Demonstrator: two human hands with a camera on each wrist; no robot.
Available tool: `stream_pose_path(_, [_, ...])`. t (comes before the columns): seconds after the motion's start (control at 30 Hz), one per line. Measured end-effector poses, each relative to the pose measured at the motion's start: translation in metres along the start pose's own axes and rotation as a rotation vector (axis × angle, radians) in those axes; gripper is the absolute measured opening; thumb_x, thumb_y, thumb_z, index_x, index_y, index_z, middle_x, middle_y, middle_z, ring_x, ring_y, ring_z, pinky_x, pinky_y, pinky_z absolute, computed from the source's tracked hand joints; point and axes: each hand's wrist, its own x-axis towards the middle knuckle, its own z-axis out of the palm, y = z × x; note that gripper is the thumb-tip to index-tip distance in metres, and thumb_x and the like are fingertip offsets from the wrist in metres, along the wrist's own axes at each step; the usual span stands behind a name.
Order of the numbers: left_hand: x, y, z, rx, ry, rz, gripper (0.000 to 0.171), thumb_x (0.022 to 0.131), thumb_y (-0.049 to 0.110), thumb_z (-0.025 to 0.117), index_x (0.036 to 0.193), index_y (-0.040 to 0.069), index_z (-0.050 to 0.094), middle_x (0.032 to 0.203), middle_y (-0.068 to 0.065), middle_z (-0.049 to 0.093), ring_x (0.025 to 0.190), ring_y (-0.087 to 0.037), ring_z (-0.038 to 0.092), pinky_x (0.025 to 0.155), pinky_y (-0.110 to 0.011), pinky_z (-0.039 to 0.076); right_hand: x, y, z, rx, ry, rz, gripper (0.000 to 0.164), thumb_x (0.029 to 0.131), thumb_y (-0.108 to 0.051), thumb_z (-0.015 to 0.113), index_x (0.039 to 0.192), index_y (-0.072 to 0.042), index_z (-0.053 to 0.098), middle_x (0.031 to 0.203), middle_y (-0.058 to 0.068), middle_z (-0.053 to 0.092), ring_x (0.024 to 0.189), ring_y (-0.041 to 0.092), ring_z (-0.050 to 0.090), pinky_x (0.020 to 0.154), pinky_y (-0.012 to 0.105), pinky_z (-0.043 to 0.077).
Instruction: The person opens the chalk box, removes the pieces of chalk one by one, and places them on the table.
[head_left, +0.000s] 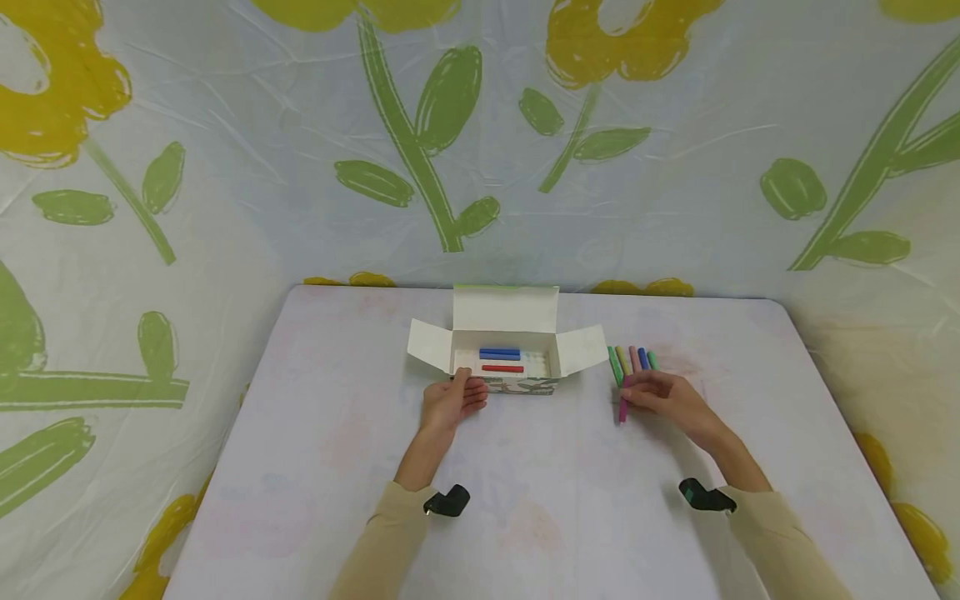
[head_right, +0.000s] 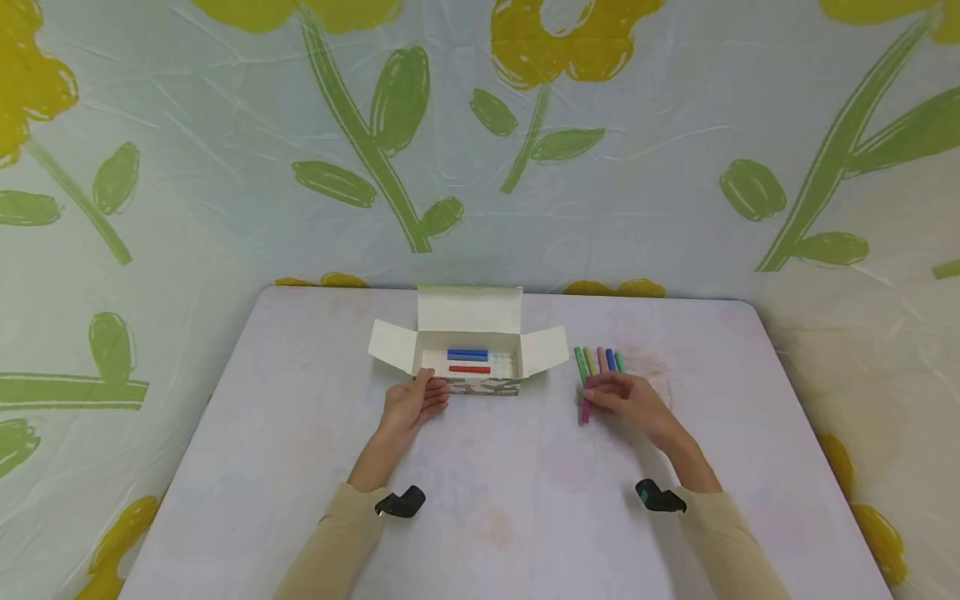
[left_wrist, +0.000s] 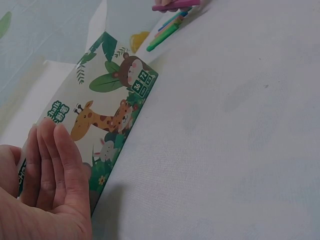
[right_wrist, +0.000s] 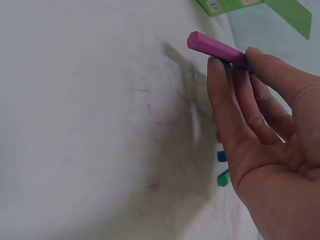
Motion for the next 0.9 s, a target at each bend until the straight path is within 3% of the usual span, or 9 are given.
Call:
stream_pose_path(0.13, [0.000,0.001,0.000,0.002,-0.004,-0.003,0.034,0.103,0.023,0.060,0.101,-0.010,0.070,0.085,-0.009,0.074,0.076,-0.014,0.072,0.079,-0.029,0.064,-0.002,0.003,0.005,-0.063,0.012,-0.023,0.045,0.098,-0.032,0.072,0.127,0.002,0.064,0.114,0.014,0.074,0.099,0.007,0.065,0.085,0.013,0.049])
stream_pose_path(0.33, [-0.001,0.001,-0.001,0.000,-0.004,-0.001,0.035,0.103,0.023,0.061,0.102,-0.010,0.071,0.086,-0.010,0.075,0.076,-0.013,0.072,0.080,-0.029,0.063,-0.001,0.004,0.012,-0.147,0.041,-0.073,0.037,0.100,-0.023,0.070,0.121,0.006,0.065,0.104,0.015,0.073,0.090,0.017,0.064,0.075,0.017,0.055])
stream_pose_path(0.57, [0.000,0.000,-0.001,-0.005,-0.008,-0.007,0.035,0.103,0.023,0.061,0.103,-0.011,0.070,0.086,-0.009,0.074,0.076,-0.013,0.072,0.080,-0.030,0.063,0.002,-0.001,0.017,-0.283,0.065,-0.069,0.031,0.098,-0.022,0.073,0.113,0.004,0.068,0.091,0.007,0.071,0.081,0.018,0.059,0.065,0.020,0.051])
stream_pose_path(0.9, [0.001,0.000,0.000,-0.011,-0.003,-0.003,0.034,0.103,0.023,0.061,0.101,-0.010,0.070,0.085,-0.009,0.074,0.075,-0.013,0.072,0.078,-0.028,0.064,0.005,-0.012,0.015,-0.317,0.053,-0.089,0.023,0.100,-0.017,0.070,0.109,0.005,0.069,0.088,0.008,0.069,0.079,0.019,0.057,0.061,0.022,0.049])
